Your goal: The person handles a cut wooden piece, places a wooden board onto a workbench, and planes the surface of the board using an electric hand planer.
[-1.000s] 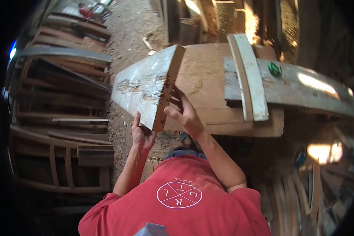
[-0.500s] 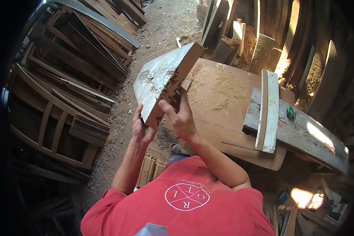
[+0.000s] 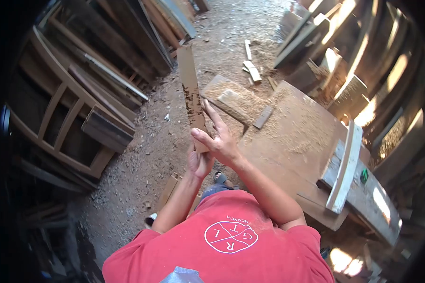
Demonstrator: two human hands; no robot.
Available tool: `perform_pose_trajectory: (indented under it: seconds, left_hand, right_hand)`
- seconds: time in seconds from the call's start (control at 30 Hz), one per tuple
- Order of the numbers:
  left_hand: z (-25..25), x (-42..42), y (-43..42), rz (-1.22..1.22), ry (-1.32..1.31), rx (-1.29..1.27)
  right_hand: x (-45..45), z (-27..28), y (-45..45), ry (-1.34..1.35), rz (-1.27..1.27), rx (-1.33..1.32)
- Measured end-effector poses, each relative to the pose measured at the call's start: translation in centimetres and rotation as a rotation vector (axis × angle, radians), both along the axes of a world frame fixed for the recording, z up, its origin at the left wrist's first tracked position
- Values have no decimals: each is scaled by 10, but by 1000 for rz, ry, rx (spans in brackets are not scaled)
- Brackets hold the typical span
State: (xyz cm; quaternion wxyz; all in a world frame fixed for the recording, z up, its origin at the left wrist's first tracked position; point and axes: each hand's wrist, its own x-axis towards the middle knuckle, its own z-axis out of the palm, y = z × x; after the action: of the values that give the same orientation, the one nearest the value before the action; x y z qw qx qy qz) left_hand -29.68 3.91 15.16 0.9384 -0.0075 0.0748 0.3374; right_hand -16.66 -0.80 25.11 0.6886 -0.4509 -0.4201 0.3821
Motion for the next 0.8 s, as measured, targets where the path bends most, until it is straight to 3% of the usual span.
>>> perform_pose_trajectory:
  seconds: [0.07, 0.13, 0.3, 0.37, 0.4, 0.5, 0.57, 0.73, 0.8]
  left_hand:
    - [-25, -9, 29, 152, 78, -77]
    - [-37, -24, 57, 125, -165, -65]
    - [-51, -31, 118, 191, -327, -193]
    - [-46, -37, 144, 333, -223, -49]
    - [-47, -46, 158, 237, -333, -10]
    - [-43, -50, 179, 193, -307, 46]
    - [-35, -52, 187, 273, -26, 311]
    - [-25, -66, 217, 143, 110, 156]
    - [-20, -93, 228, -32, 723, 244]
  right_hand:
    - [-17, -11, 17, -8, 61, -93]
    - [-33, -19, 31, -242, 22, -199]
    - [-74, -19, 81, -616, -12, -121]
    - [-82, -23, 103, -719, -78, -109]
    - [-88, -25, 115, -804, -150, -97]
    - [-94, -19, 156, -827, -204, -67]
    - [-97, -9, 185, -810, -253, -29]
    - [-90, -19, 243, -979, -323, 46]
    - [-84, -23, 254, -922, -342, -24]
